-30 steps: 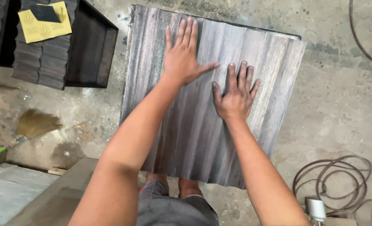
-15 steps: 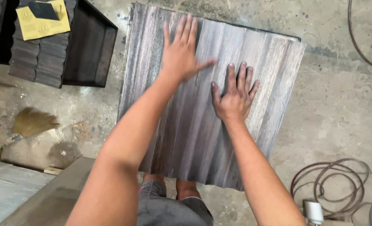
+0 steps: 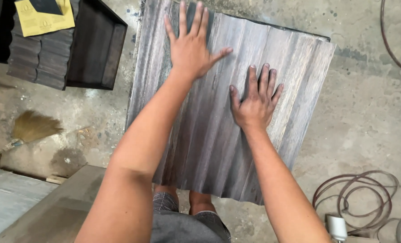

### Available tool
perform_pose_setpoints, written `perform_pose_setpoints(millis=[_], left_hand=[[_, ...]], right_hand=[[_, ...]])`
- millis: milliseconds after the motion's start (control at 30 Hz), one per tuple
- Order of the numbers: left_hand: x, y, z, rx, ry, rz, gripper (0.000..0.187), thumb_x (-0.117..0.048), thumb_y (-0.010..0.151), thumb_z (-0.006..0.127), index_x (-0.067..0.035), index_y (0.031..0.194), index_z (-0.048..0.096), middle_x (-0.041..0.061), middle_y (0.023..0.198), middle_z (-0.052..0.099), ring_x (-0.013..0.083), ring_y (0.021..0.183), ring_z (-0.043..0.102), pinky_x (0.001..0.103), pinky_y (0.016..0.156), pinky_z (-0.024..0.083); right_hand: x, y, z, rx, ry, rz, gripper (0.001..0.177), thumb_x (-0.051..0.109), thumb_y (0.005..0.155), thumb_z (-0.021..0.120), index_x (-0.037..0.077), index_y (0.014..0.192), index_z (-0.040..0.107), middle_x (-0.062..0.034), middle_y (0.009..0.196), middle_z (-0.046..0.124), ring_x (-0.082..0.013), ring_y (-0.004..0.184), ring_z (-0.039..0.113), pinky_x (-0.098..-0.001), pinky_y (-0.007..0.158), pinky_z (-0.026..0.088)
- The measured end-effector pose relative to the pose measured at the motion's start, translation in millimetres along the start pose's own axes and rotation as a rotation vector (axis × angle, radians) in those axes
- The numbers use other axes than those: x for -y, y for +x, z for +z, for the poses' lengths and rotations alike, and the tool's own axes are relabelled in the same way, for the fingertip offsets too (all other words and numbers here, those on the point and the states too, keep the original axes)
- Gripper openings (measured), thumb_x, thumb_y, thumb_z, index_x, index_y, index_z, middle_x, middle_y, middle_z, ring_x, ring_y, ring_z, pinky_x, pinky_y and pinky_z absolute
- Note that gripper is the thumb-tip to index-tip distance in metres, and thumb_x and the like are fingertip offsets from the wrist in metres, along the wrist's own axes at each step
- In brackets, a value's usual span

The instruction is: The person sands a large, dark, corrugated wooden board using a sanding block held in the right hand. They move the block back and forth across the surface and along the edges while the board rests on a workbench.

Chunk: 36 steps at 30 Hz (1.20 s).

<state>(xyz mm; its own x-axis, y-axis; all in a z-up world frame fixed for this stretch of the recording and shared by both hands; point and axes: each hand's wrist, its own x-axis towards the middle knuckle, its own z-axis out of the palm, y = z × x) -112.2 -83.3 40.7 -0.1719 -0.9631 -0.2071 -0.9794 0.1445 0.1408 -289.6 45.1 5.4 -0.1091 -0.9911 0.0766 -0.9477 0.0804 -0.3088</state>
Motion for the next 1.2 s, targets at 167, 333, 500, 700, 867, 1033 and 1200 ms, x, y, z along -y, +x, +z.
perform_pose_setpoints(millis=[167, 333, 500, 700, 867, 1033, 1200], left_hand=[[0, -32, 1, 0.092, 0.127, -0.002, 0.125, -0.1, 0.075, 0.002, -0.016, 0.168, -0.002, 0.0, 0.172, -0.012, 0.0332, 0.151, -0.02, 0.068, 0.12, -0.008], [-5, -2, -7, 0.137, 0.13, -0.01, 0.127, -0.101, 0.072, 0.0, -0.016, 0.167, -0.003, -0.001, 0.172, -0.012, 0.0308, 0.15, -0.023, 0.067, 0.12, -0.01], [-1, -42, 25, -0.024, 0.107, 0.045, 0.129, -0.101, 0.077, 0.007, -0.007, 0.166, 0.005, 0.009, 0.174, 0.001, 0.0341, 0.155, -0.013, 0.067, 0.12, -0.008], [-11, 4, -2, 0.101, 0.103, 0.022, 0.126, -0.098, 0.077, 0.002, -0.008, 0.165, -0.005, 0.011, 0.173, -0.008, 0.0312, 0.153, -0.018, 0.061, 0.122, -0.012], [-9, -23, 3, 0.072, 0.102, 0.082, 0.126, -0.097, 0.08, 0.004, -0.004, 0.164, -0.002, 0.013, 0.173, -0.004, 0.0296, 0.156, -0.012, 0.059, 0.124, -0.008], [-7, -7, 8, 0.082, 0.067, 0.084, 0.132, -0.099, 0.076, 0.002, 0.0, 0.163, -0.004, 0.016, 0.173, -0.004, 0.0279, 0.157, -0.012, 0.056, 0.124, -0.011], [0, -46, 22, 0.038, 0.014, 0.133, 0.127, -0.098, 0.081, 0.017, -0.003, 0.164, 0.003, 0.014, 0.173, 0.003, 0.0275, 0.16, 0.0, 0.067, 0.121, -0.006]], right_hand=[[0, -1, 1, -0.025, 0.008, -0.019, 0.07, 0.055, 0.1, 0.056, 0.016, 0.158, 0.044, -0.0182, 0.167, 0.032, -0.0398, 0.155, 0.025, -0.0643, 0.123, 0.013], [0, -1, 0, -0.002, 0.01, -0.006, 0.07, 0.056, 0.101, 0.053, 0.017, 0.159, 0.043, -0.0182, 0.167, 0.03, -0.0395, 0.156, 0.023, -0.0638, 0.123, 0.011], [-2, -2, 0, 0.043, -0.004, 0.007, 0.073, 0.059, 0.102, 0.049, 0.02, 0.162, 0.036, -0.0158, 0.17, 0.025, -0.0362, 0.158, 0.018, -0.0613, 0.125, 0.008], [1, -1, -3, 0.025, 0.009, 0.005, 0.072, 0.058, 0.101, 0.052, 0.017, 0.159, 0.041, -0.0175, 0.168, 0.03, -0.0374, 0.156, 0.02, -0.0618, 0.124, 0.009], [0, -1, -1, -0.008, 0.004, -0.005, 0.07, 0.057, 0.101, 0.054, 0.018, 0.159, 0.043, -0.0164, 0.168, 0.03, -0.0372, 0.156, 0.022, -0.0625, 0.124, 0.012], [0, -3, -2, -0.009, 0.002, -0.015, 0.071, 0.056, 0.1, 0.057, 0.016, 0.157, 0.045, -0.0177, 0.166, 0.033, -0.0376, 0.155, 0.024, -0.063, 0.123, 0.013], [0, -2, 1, -0.006, 0.003, -0.006, 0.07, 0.057, 0.101, 0.051, 0.016, 0.158, 0.045, -0.0178, 0.167, 0.031, -0.0378, 0.156, 0.023, -0.0631, 0.123, 0.011]])
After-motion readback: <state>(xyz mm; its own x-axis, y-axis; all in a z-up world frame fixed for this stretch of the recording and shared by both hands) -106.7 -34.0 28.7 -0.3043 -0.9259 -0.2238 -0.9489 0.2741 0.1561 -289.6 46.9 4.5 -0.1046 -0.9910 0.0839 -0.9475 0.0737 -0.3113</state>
